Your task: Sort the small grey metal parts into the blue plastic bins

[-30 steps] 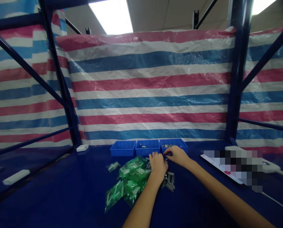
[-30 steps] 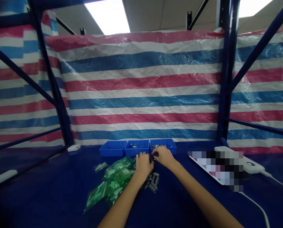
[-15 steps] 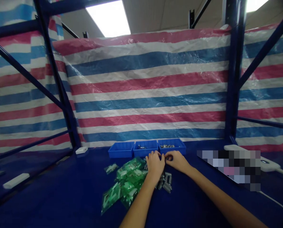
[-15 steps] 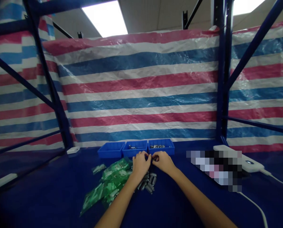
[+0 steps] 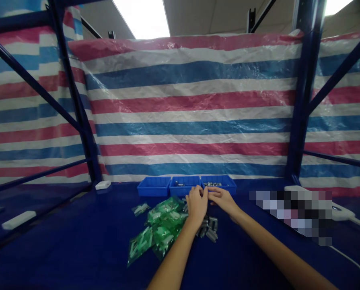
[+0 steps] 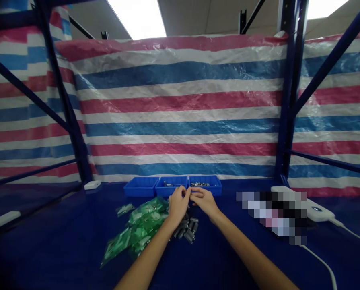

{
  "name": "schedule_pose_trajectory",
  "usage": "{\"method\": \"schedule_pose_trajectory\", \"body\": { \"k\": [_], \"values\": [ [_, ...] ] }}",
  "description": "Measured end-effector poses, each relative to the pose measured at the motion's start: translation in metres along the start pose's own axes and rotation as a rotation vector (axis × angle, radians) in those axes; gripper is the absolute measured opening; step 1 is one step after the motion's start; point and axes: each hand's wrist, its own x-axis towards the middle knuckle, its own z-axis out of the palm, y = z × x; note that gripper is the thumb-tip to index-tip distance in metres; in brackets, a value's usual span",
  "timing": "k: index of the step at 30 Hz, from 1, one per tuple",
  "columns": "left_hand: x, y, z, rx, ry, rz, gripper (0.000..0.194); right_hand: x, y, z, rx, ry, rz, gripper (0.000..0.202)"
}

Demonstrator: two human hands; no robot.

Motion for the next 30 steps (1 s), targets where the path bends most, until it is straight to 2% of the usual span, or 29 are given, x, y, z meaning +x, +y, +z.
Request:
{"method": "schedule_pose_trajectory", "body": {
  "k": [8, 14, 17, 21, 25, 27, 30],
  "values": [
    [0.000, -0.001, -0.002, 0.123, -0.039, -0.050, 0.028, 0.002, 0.005, -0.001, -0.029, 0.015, 0.006, 0.028],
    [-0.002, 0.000, -0.007, 0.221, 0.127, -0.026, 0.023, 0.018, 0.008, -0.019, -0.097, 0.159, -0.031, 0.018],
    [0.003, -0.005, -0.013, 0.288, 0.148, -0.090, 0.035, 0.022, 0.007, -0.030, -0.128, 0.201, -0.042, 0.016],
    [0.014, -0.016, -0.024, 0.376, 0.093, -0.268, 0.059, 0.024, 0.001, -0.040, -0.115, 0.224, -0.051, 0.020],
    [0.021, -0.028, -0.034, 0.439, 0.038, -0.412, 0.063, 0.026, -0.002, -0.045, -0.058, 0.141, -0.130, 0.040],
    [0.022, -0.032, -0.037, 0.450, 0.007, -0.434, 0.063, 0.026, 0.000, -0.045, -0.121, 0.123, -0.160, 0.039],
    [0.023, -0.034, -0.038, 0.450, -0.035, -0.443, 0.062, 0.023, 0.004, -0.043, -0.338, 0.126, -0.265, 0.028]
  ]
}}
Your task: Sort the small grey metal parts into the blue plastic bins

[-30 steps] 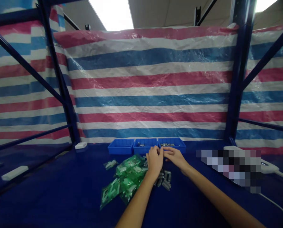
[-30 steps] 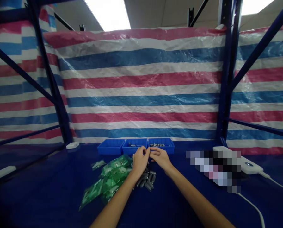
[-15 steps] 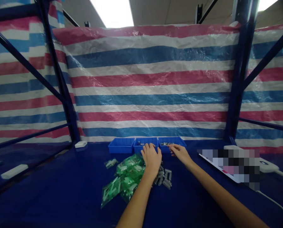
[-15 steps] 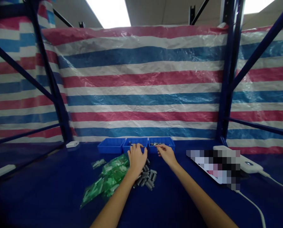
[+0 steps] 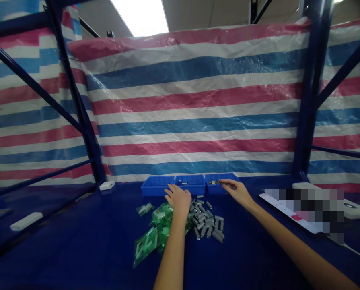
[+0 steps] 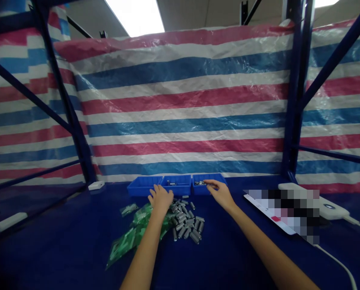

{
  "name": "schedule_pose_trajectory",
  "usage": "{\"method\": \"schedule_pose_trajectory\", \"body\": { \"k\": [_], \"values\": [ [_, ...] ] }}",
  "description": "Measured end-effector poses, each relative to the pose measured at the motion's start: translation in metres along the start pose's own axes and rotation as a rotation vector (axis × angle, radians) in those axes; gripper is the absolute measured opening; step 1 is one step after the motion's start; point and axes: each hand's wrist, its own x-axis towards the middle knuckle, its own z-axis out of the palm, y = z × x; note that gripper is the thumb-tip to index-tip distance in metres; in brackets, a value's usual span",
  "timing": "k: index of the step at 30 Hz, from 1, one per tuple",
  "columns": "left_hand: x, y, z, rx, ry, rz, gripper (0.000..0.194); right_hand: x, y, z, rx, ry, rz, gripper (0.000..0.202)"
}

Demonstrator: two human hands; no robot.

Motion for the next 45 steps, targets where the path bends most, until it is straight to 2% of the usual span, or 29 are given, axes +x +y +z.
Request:
{"method": "schedule_pose_trajectory", "body": {
  "k": [4, 9, 12, 14, 17, 19, 23, 30, 36, 45],
  "values": [
    [-0.001, 0.001, -0.001, 0.003, -0.007, 0.008, 0.059, -0.009, -0.002, 0.008, -0.235, -0.086, -0.186, 0.022],
    [-0.003, 0.002, -0.004, -0.006, 0.008, 0.029, 0.053, -0.020, -0.005, 0.018, -0.339, -0.320, -0.227, 0.025],
    [-0.005, 0.004, -0.002, -0.038, 0.024, 0.034, 0.054, -0.024, -0.003, 0.021, -0.341, -0.417, -0.273, 0.028],
    [-0.008, 0.008, 0.000, -0.075, 0.062, 0.076, 0.054, -0.025, -0.002, 0.022, -0.334, -0.459, -0.305, 0.029],
    [-0.015, 0.015, 0.000, -0.148, 0.133, 0.209, 0.046, -0.025, -0.002, 0.022, -0.332, -0.495, -0.332, 0.030],
    [-0.018, 0.019, -0.002, -0.197, 0.120, 0.313, 0.035, -0.025, -0.003, 0.023, -0.325, -0.494, -0.337, 0.030],
    [-0.020, 0.021, -0.007, -0.283, -0.024, 0.423, 0.022, -0.026, -0.005, 0.022, -0.336, -0.461, -0.314, 0.026],
    [-0.025, 0.026, 0.006, -0.334, -0.125, 0.432, 0.024, -0.023, -0.011, 0.019, -0.283, -0.356, -0.180, 0.029],
    [-0.030, 0.029, 0.018, -0.388, -0.155, 0.437, 0.034, -0.021, -0.020, 0.022, -0.149, -0.189, -0.146, 0.031],
    [-0.027, 0.031, 0.025, -0.560, -0.220, 0.433, 0.032, -0.022, -0.025, 0.025, 0.087, -0.225, -0.052, 0.037]
  ]
}}
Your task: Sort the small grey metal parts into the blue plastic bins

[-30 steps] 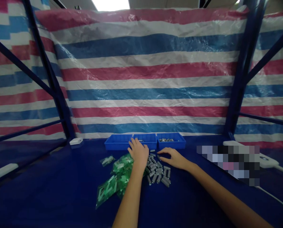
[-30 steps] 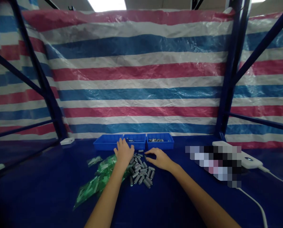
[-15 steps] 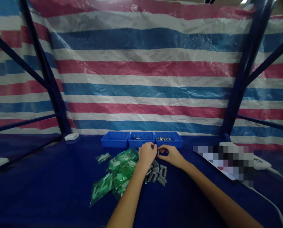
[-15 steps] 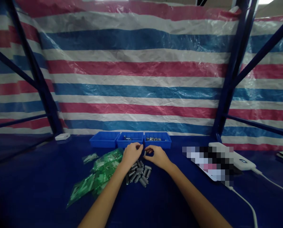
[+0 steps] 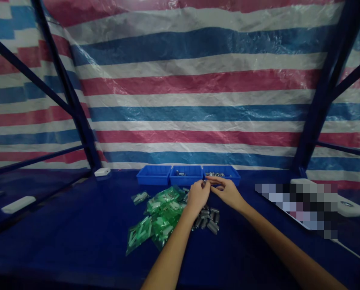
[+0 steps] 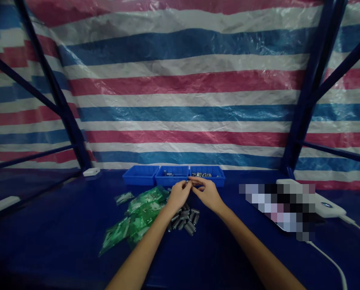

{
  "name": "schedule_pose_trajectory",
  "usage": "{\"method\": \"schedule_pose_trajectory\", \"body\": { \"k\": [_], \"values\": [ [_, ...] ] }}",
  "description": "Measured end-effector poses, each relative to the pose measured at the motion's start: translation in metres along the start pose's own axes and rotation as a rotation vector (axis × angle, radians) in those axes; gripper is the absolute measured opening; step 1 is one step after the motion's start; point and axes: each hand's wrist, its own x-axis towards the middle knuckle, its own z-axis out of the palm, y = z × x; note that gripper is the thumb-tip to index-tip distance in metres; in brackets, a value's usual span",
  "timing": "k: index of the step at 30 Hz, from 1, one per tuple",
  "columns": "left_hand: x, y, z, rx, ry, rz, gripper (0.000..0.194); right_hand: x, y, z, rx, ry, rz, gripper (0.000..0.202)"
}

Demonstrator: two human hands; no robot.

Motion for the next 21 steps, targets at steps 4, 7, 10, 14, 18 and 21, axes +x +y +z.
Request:
{"method": "schedule_pose_trajectory", "body": {
  "k": [4, 7, 10, 14, 18, 21],
  "values": [
    [0.001, 0.002, 0.000, -0.106, 0.019, 0.037, 0.040, 0.000, -0.008, -0.002, 0.055, 0.030, -0.006, 0.036],
    [0.000, 0.002, 0.000, -0.116, -0.025, 0.026, 0.051, 0.000, -0.010, 0.000, 0.037, 0.076, -0.019, 0.033],
    [-0.003, 0.004, 0.000, -0.015, -0.071, 0.008, 0.057, -0.001, -0.007, 0.002, -0.042, 0.098, -0.009, 0.033],
    [-0.009, 0.008, -0.002, 0.286, -0.006, 0.055, 0.049, 0.000, -0.001, 0.000, -0.146, 0.121, 0.006, 0.030],
    [-0.014, 0.008, -0.004, 0.471, -0.008, 0.044, 0.039, 0.003, 0.004, -0.006, -0.172, 0.210, 0.066, 0.031],
    [-0.017, 0.006, -0.004, 0.546, -0.066, 0.069, 0.027, 0.005, 0.009, -0.010, -0.160, 0.216, 0.124, 0.034]
  ]
}}
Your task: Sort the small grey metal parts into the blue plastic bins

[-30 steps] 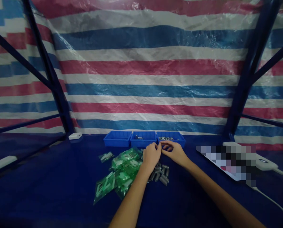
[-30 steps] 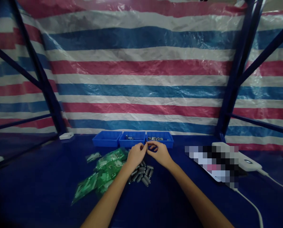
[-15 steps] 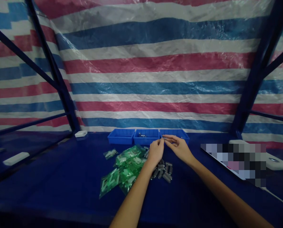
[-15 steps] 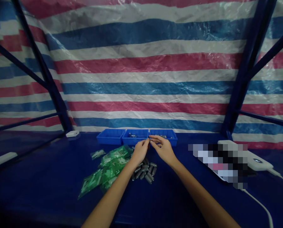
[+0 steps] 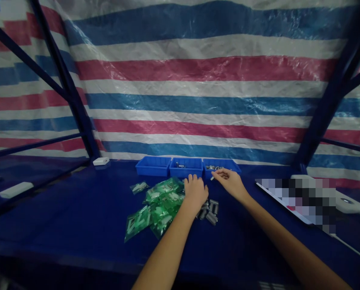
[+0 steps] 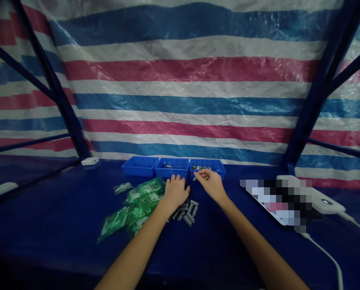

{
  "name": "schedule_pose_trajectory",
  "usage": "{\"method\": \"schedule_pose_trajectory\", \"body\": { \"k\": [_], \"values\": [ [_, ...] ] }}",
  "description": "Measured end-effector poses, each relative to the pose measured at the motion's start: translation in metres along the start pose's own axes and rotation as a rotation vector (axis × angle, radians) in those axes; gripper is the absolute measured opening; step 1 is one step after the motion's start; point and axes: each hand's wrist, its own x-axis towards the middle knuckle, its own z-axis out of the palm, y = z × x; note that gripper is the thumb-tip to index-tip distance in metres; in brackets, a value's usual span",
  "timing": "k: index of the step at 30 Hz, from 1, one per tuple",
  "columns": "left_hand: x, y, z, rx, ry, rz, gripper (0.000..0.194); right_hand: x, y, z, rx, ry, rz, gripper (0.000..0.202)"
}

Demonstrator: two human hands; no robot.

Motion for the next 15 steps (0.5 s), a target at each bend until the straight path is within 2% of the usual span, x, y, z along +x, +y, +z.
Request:
{"method": "schedule_pose_trajectory", "body": {
  "k": [8, 15],
  "values": [
    [0.002, -0.003, 0.007, -0.053, -0.058, 0.158, 0.027, 0.000, 0.006, -0.003, 0.014, -0.098, 0.080, 0.028],
    [0.005, -0.002, 0.013, -0.235, -0.126, 0.413, 0.023, -0.001, -0.005, -0.008, -0.143, -0.096, 0.004, 0.028]
  ]
}}
